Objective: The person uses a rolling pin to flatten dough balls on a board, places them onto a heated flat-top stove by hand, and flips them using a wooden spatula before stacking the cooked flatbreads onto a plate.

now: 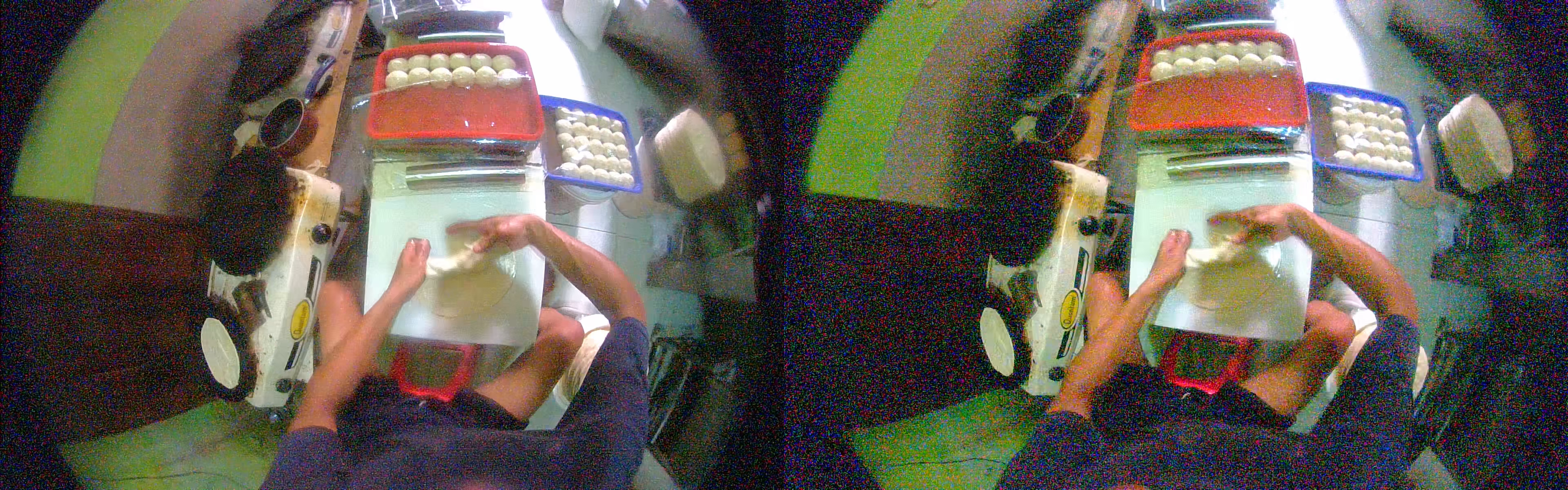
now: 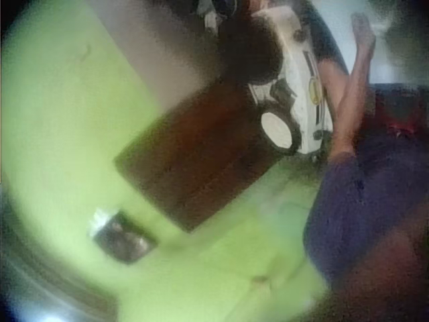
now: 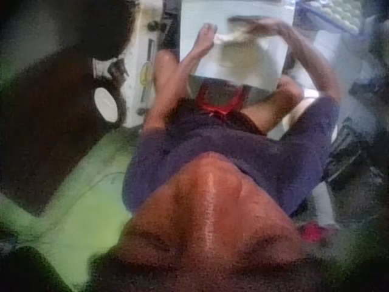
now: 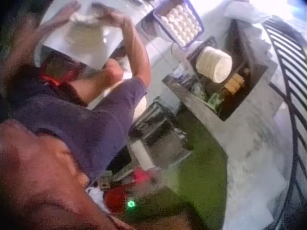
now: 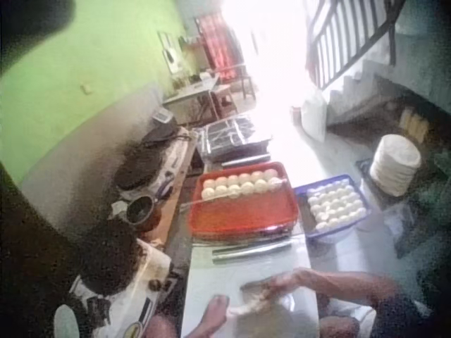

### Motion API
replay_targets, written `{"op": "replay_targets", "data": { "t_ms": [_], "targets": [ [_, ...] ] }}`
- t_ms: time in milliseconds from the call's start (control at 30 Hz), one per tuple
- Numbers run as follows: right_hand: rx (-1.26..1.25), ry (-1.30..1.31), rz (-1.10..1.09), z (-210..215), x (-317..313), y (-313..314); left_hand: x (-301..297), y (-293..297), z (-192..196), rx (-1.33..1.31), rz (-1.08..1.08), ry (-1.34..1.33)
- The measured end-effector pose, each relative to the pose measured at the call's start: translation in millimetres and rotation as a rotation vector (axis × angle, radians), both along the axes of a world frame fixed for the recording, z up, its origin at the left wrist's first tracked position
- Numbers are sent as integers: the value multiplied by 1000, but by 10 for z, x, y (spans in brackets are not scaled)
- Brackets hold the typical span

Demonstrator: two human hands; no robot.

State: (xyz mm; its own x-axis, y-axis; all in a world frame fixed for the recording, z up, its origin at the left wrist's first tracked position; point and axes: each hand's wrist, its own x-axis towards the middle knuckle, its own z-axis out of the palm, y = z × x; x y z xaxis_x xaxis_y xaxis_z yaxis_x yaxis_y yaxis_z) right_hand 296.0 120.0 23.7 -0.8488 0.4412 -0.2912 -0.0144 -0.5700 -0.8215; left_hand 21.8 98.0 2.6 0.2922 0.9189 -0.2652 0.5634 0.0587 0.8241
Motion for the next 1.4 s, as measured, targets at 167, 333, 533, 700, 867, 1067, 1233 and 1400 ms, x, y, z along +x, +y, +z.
{"op": "replay_targets", "data": {
  "t_ms": [167, 333, 533, 700, 867, 1067, 1233, 1400],
  "targets": [
    [157, -204, 108, 535, -275, -257, -236, -126, 358, -556, -281, -97],
    [510, -268, 222, 1332, -928, 35, -814, -14, 898, -873, -25, -408],
    [862, -379, 153, 2538, -2290, 1110, -2456, 1043, 2354, -250, -17, -226],
    [1004, -234, 18, 2775, -3013, 2251, -3264, 2040, 2994, 114, 37, -196],
    [1549, -478, 64, 1922, -3650, 2605, -3794, 2203, 1934, 460, -34, 272],
    [1719, -562, 171, 1067, -3805, 2343, -3970, 1860, 1281, 607, -354, 523],
    [1714, -677, -138, 966, -4451, 2594, -3644, 2576, 980, 555, 32, 809],
    [1810, -845, -24, 936, -4184, 2499, -3518, 2528, 994, 662, 64, 708]
  ]
}}
